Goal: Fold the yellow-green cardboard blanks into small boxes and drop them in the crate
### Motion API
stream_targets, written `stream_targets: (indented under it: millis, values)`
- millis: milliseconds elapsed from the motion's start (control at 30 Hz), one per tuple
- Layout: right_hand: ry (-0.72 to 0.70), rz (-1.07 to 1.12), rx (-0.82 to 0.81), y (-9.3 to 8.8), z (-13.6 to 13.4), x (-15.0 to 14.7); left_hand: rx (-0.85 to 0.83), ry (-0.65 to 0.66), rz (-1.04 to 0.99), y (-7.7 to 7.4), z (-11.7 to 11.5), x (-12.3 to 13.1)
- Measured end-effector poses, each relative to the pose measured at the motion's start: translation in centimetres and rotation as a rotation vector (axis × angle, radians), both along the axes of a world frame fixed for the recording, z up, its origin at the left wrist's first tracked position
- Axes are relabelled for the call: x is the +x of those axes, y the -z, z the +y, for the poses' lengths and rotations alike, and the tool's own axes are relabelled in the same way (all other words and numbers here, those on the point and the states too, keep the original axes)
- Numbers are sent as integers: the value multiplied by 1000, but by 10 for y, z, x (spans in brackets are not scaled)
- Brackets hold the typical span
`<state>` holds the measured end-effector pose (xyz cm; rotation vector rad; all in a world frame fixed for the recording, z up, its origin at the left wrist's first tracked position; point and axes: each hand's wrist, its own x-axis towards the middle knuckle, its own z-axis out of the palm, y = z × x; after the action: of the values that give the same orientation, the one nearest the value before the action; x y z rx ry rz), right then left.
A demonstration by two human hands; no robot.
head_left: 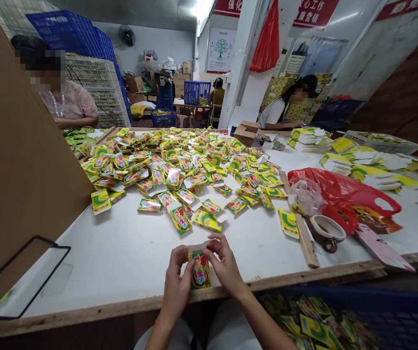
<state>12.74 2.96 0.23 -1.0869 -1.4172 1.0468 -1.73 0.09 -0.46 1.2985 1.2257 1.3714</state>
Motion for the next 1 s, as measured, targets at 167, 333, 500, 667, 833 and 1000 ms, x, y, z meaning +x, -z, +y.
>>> stream_targets:
  millis: [167,333,500,667,833,1000]
  values:
    - [-64,-91,52,-4,-4,4,-23,47,36,-6,2,1]
    - [-27,-97,57,-10,-9,3,-19,22,45,-9,5,4]
    - [24,-160,-3,-14,-7,0,-54,-30,36,-7,6,8]
    - [18,-182,-17,-19,0,-1,-73,-82,95,-10,11,12]
    - [-5,-120,-3,-10,-6,-1,-38,-30,80,-7,8,9]
    - [-14,-50,-28,4,-15,-1,-25,-34,151,-19,1,6]
